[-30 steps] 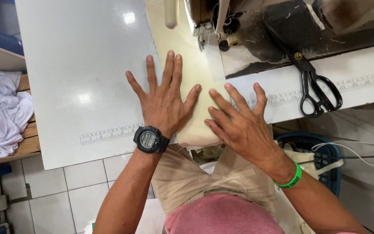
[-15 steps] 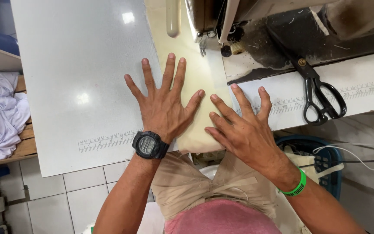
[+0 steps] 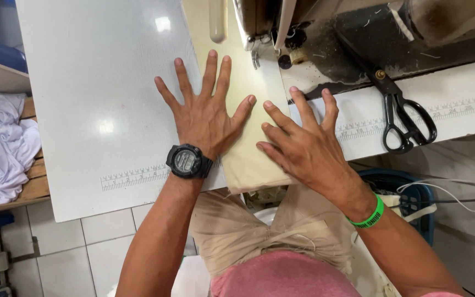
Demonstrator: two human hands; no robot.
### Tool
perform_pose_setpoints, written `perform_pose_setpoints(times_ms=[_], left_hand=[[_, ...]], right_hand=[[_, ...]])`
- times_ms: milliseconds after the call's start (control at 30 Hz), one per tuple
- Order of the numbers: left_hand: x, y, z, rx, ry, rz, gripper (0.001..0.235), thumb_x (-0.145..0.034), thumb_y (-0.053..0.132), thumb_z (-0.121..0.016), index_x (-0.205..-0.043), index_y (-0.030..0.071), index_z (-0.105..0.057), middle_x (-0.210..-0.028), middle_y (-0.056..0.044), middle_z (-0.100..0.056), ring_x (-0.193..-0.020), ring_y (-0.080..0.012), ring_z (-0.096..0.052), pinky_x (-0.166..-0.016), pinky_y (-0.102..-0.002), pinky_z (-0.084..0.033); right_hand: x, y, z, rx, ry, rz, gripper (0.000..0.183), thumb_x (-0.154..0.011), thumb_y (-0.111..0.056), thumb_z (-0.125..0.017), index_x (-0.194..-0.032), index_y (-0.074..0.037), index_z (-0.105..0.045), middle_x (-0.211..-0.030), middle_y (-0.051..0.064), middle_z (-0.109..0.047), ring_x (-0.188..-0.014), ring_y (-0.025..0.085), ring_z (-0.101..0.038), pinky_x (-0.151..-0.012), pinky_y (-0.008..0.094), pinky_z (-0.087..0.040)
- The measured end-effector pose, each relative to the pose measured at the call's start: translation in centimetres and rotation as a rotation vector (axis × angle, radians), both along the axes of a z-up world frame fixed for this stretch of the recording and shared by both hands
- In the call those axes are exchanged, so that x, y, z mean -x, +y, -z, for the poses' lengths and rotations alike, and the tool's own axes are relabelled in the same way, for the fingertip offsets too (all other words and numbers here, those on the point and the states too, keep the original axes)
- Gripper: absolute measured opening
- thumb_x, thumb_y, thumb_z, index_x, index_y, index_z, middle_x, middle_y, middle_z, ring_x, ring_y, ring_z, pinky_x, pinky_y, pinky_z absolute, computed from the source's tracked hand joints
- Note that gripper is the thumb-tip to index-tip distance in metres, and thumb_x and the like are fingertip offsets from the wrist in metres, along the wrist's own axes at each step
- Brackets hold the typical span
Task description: The person is cutting long strips of white fabric using scissors on a workbench in a sewing factory.
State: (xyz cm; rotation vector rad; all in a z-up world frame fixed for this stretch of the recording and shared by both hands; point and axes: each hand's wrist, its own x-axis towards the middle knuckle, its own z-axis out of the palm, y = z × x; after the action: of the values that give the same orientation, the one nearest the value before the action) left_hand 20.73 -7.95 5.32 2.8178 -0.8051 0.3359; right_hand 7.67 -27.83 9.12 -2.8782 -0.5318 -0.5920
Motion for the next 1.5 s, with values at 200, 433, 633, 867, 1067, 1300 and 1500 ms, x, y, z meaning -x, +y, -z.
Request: perform_pose_setpoints(times_ms=[200,433,633,867,1067,1300,1500], left_hand=[[-1.9,-0.1,0.5,-0.005,-0.018,0.003,0.093,-0.11,0.083,-0.036,-0.179,0.021,-0.04,-0.185,-0.001,-0.026,-0.159,-0.0484,0.012,-0.12,-0.087,0.009],[-3.7,-0.7,-1.7,-0.047,0.112,-0.013,0.094,-0.106,0.083,-0.026,-0.177,0.022,-0.032,-0.183,-0.004,-0.03,-0.163,-0.0503,0.007,-0.12,-0.083,0.016],[-1.4,1.0,-2.5,-0.027,0.05,-0.039,0.09,-0.117,0.08,-0.038,-0.183,0.021,-0.022,-0.189,0.001,-0.01,-0.17,-0.0373,0.006,-0.128,-0.082,0.002],[19.4,7.8,-3.1,0.654,0.481,-0.111,0.014,-0.1,0.039,-0.081,-0.096,0.026,-0.085,-0.077,0.003,-0.084,-0.079,-0.0242,-0.084,-0.07,-0.033,-0.062],[19.8,7.2,10.9,0.913,0.798,-0.289,0.052,-0.089,0.04,-0.098,-0.118,0.0,-0.08,-0.107,-0.025,-0.077,-0.11,-0.0372,-0.076,-0.099,-0.047,-0.055],[21.7,8.5,3.5,1.164,1.26,-0.172,0.012,-0.097,0.01,-0.087,-0.108,0.005,-0.087,-0.086,-0.004,-0.085,-0.081,-0.0044,-0.068,-0.081,-0.026,-0.061],[20.1,9.6,-0.1,0.98,1.342,-0.106,0.016,-0.102,0.015,-0.083,-0.104,-0.001,-0.084,-0.089,-0.007,-0.085,-0.088,-0.0084,-0.068,-0.091,-0.034,-0.063]], right_hand=[[-1.3,0.0,0.0,-0.01,-0.007,-0.012,0.028,-0.114,-0.036,-0.071,-0.123,-0.01,-0.072,-0.153,0.011,-0.069,-0.146,0.054,-0.056,-0.114,0.081,-0.028],[-3.1,-0.6,1.1,-0.032,-0.014,-0.02,0.03,-0.115,-0.04,-0.069,-0.123,-0.011,-0.07,-0.153,0.011,-0.07,-0.149,0.054,-0.054,-0.115,0.08,-0.026],[2.8,-2.0,-2.3,-0.209,0.181,-0.047,0.045,-0.116,-0.028,-0.062,-0.157,-0.011,-0.058,-0.172,0.015,-0.052,-0.165,0.052,-0.034,-0.125,0.075,-0.02],[14.7,-2.4,1.3,-0.626,0.714,-0.05,0.047,-0.101,-0.029,-0.076,-0.128,0.009,-0.074,-0.128,0.039,-0.075,-0.126,0.061,-0.067,-0.11,0.073,-0.049],[8.4,-0.8,9.8,-1.121,0.764,0.095,0.076,-0.083,-0.026,-0.099,-0.149,-0.004,-0.067,-0.145,0.018,-0.072,-0.138,0.034,-0.066,-0.124,0.056,-0.043],[14.2,0.1,13.2,-1.383,0.964,0.184,0.02,-0.087,-0.006,-0.094,-0.104,0.002,-0.089,-0.092,0.01,-0.085,-0.09,0.015,-0.07,-0.093,0.039,-0.06],[14.2,2.0,8.4,-1.44,1.003,0.249,0.024,-0.086,-0.011,-0.097,-0.105,0.001,-0.09,-0.093,0.011,-0.088,-0.084,0.013,-0.072,-0.079,0.035,-0.063]])
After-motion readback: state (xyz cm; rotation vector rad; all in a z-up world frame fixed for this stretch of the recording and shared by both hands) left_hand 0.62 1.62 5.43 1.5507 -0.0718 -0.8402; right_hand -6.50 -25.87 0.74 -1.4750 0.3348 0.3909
